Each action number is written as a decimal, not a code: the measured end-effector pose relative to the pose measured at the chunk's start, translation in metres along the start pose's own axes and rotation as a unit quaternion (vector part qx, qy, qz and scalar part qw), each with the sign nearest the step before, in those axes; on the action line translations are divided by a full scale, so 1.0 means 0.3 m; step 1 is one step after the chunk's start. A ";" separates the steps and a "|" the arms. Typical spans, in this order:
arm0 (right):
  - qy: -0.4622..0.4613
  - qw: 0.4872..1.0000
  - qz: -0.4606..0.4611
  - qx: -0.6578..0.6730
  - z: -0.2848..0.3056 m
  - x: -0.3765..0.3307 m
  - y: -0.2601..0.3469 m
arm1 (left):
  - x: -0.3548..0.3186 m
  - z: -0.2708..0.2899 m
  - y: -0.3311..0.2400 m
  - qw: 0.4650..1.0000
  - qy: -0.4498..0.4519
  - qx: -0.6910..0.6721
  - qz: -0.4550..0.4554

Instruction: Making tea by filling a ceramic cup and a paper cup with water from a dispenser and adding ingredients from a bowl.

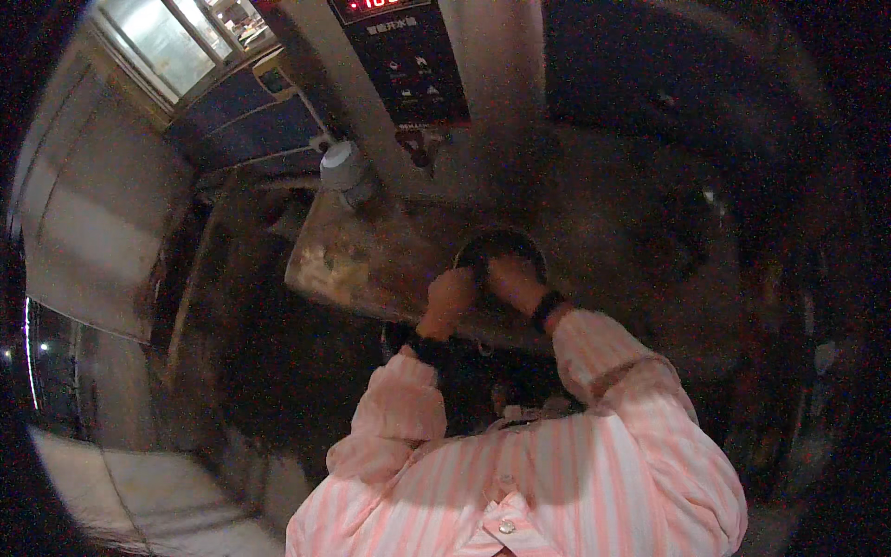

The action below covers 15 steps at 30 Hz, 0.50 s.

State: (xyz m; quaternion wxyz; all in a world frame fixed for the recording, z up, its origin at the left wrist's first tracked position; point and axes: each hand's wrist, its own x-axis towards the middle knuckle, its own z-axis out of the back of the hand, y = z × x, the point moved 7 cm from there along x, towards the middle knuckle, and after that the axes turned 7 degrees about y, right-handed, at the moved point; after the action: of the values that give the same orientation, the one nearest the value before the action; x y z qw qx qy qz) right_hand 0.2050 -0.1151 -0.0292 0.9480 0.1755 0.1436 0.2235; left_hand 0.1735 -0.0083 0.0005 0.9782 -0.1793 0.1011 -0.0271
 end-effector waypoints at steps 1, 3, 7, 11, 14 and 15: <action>-0.027 0.998 -0.031 -0.051 0.028 -0.012 -0.027 | -0.012 0.036 -0.038 1.000 0.009 0.006 0.004; -0.176 0.977 0.088 -0.078 0.121 -0.055 0.023 | -0.043 0.065 -0.023 1.000 -0.016 -0.015 -0.011; -0.304 0.941 0.086 0.121 0.188 -0.042 -0.143 | 0.005 0.007 -0.029 0.939 0.006 -0.337 -0.062; -0.003 0.821 0.001 0.571 0.176 -0.019 -0.115 | -0.009 0.001 -0.064 0.843 0.093 -0.529 -0.014; -0.012 0.819 -0.012 0.574 0.203 -0.030 -0.094 | -0.007 0.009 -0.091 0.809 0.096 -0.578 -0.041; -0.021 0.802 -0.011 0.596 0.195 -0.033 -0.087 | -0.007 0.001 -0.087 0.800 0.085 -0.593 -0.032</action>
State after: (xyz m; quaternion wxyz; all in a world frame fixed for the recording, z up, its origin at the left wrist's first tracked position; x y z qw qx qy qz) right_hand 0.2267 -0.1574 0.0149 0.6616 0.7091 0.2305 0.0794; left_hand 0.1712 -0.0325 0.0105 0.6670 -0.7243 0.1744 -0.0087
